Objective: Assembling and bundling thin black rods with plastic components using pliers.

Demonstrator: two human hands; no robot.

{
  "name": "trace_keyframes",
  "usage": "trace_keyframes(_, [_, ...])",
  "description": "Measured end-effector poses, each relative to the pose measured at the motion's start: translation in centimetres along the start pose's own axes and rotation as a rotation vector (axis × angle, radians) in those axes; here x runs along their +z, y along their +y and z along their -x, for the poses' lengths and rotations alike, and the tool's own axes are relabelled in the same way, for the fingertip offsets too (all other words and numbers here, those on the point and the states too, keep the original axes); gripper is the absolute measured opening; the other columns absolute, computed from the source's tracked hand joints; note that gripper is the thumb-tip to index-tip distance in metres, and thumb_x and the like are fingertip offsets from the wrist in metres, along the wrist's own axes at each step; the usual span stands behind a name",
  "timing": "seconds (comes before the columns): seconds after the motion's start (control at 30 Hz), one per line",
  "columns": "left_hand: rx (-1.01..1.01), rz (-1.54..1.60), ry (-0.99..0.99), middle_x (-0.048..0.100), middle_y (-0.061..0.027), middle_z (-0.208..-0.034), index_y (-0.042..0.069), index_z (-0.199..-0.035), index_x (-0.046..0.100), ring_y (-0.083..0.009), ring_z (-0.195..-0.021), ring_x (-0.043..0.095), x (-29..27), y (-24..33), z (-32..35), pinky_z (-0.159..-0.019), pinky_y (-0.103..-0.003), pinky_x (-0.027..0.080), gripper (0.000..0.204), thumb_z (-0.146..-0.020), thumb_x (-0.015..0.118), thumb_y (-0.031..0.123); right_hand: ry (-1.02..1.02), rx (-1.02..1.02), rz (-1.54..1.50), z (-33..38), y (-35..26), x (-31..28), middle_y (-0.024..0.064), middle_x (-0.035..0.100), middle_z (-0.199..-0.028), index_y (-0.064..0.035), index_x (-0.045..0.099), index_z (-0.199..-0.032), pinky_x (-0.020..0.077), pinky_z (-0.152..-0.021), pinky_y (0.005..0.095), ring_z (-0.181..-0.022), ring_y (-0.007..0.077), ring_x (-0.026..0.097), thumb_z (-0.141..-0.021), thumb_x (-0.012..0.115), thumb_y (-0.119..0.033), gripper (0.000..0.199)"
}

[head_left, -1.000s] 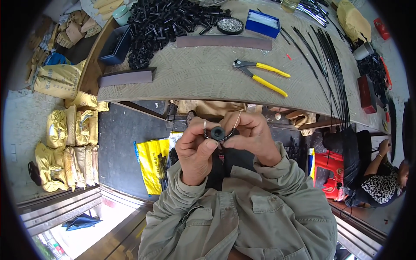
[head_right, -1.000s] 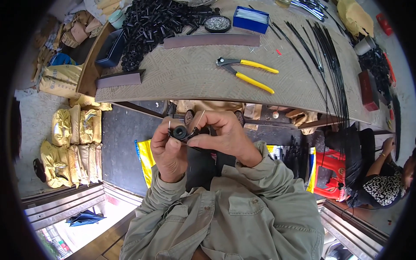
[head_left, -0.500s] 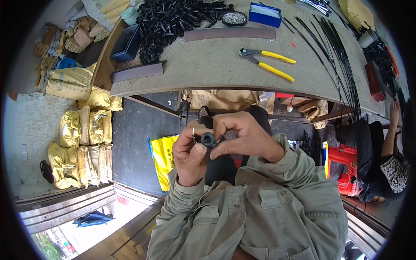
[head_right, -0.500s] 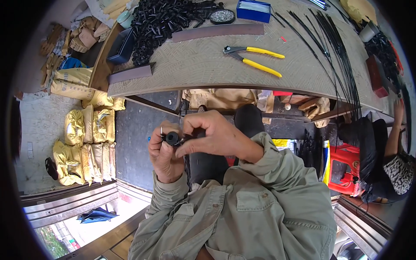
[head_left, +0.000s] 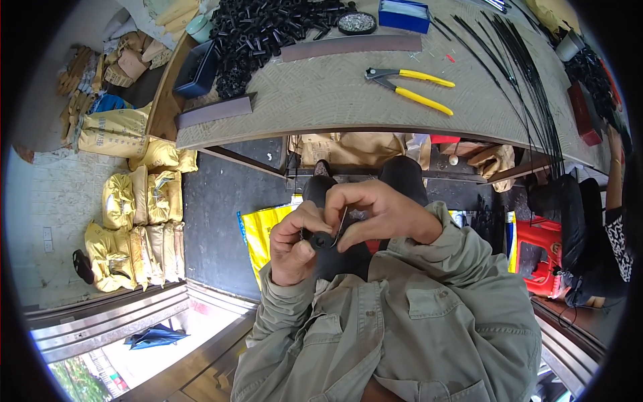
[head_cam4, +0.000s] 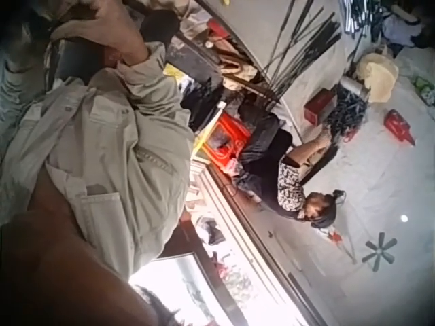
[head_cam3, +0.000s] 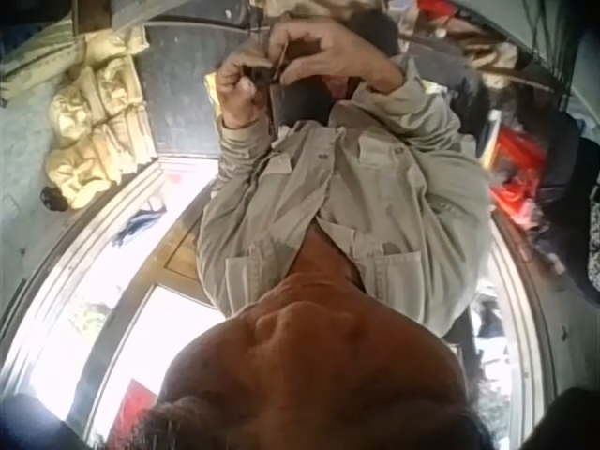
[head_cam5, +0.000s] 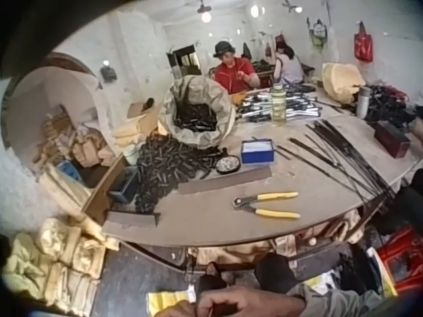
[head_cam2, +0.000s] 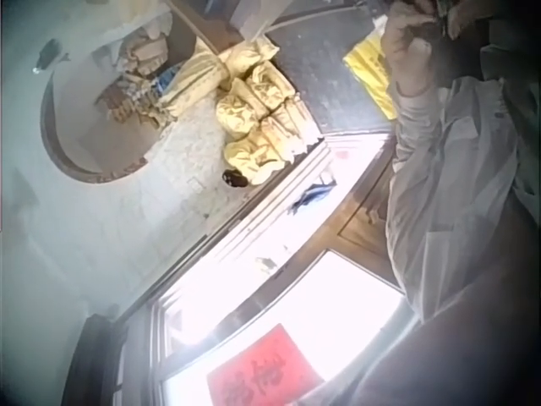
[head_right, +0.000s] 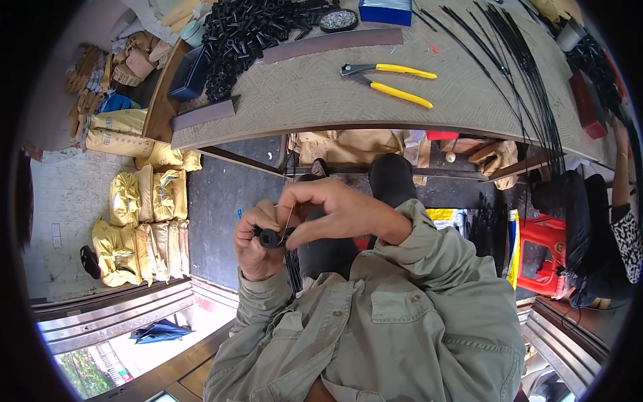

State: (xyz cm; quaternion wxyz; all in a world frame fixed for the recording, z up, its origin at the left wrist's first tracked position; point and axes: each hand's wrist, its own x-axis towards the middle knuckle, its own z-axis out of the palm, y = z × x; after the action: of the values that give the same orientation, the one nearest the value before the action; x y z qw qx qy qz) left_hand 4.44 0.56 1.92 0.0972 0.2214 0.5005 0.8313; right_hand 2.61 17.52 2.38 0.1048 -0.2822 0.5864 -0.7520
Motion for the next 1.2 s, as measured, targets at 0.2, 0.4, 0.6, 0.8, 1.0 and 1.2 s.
trace_keyframes(0.2, [-0.032, -0.013, 0.045, 0.047, -0.0040, -0.076, 0.001, -0.083, 0.056, -0.0131, -0.071, 0.043, 0.0, -0.3, 0.4, -0.066, -0.026, 0.034, 0.034, -0.076, 0.066, 0.033, -0.187, 0.043, -0.009, -0.6, 0.0, -1.1, -0.0007, 0.048, -0.060, -0.0015, 0.050, -0.068, 0.0325, -0.049, 0.0249, -0.056, 0.0072, 0.043, -0.065, 0.078, -0.012, 0.030])
trace_keyframes(0.4, [-0.049, 0.060, 0.051, 0.042, -0.0022, -0.074, 0.004, -0.080, 0.052, -0.0115, -0.066, 0.039, -0.2, -0.7, 0.4, -0.061, -0.024, 0.033, 0.032, -0.075, 0.068, 0.031, -0.216, 0.073, 0.023, -0.3, 0.5, -0.7, 0.0002, 0.053, -0.063, -0.0005, 0.053, -0.069, 0.0330, -0.049, 0.0242, -0.058, 0.0059, 0.046, -0.066, 0.077, -0.012, 0.027])
trace_keyframes(0.6, [-0.044, 0.076, 0.072, 0.044, -0.0033, -0.077, 0.004, -0.082, 0.051, -0.0136, -0.072, 0.044, -2.2, -1.2, 1.3, -0.067, -0.026, 0.037, 0.028, -0.076, 0.068, 0.025, 0.174, -0.120, 0.332, 0.1, 0.7, 1.7, 0.0051, 0.057, -0.069, -0.0009, 0.059, -0.081, 0.0416, -0.054, 0.0273, -0.059, 0.0165, 0.055, -0.065, 0.077, -0.014, 0.027])
trace_keyframes(0.8, [-0.015, 0.039, 0.265, 0.048, -0.0052, -0.082, 0.003, -0.082, 0.056, -0.0162, -0.078, 0.047, -1.5, -1.6, 1.4, -0.072, -0.028, 0.039, 0.024, -0.074, 0.069, 0.022, 0.586, -0.471, 0.896, 1.3, 2.0, 4.8, 0.0085, 0.060, -0.079, -0.0020, 0.060, -0.092, 0.0465, -0.058, 0.0310, -0.064, 0.0238, 0.058, -0.062, 0.074, -0.022, 0.039])
trace_keyframes(1.0, [0.050, 0.047, 0.346, 0.051, -0.0066, -0.092, 0.000, -0.096, 0.057, -0.0157, -0.088, 0.049, -1.1, -2.2, 1.5, -0.080, -0.028, 0.040, 0.028, -0.078, 0.065, 0.019, 0.498, -0.415, 0.864, 0.7, 2.5, 4.3, 0.0093, 0.059, -0.080, 0.0006, 0.058, -0.096, 0.0476, -0.058, 0.0296, -0.069, 0.0217, 0.060, -0.067, 0.069, -0.011, 0.033])
trace_keyframes(1.2, [-0.078, -0.230, 0.602, 0.054, -0.0134, -0.112, -0.006, -0.117, 0.048, -0.0167, -0.100, 0.052, -0.1, -2.6, 1.9, -0.091, -0.030, 0.039, 0.036, -0.085, 0.055, 0.011, 0.463, -0.095, 0.522, -0.8, 3.4, 4.3, 0.0097, 0.058, -0.086, -0.0009, 0.059, -0.096, 0.0484, -0.058, 0.0291, -0.071, 0.0210, 0.060, -0.068, 0.066, -0.006, 0.029])
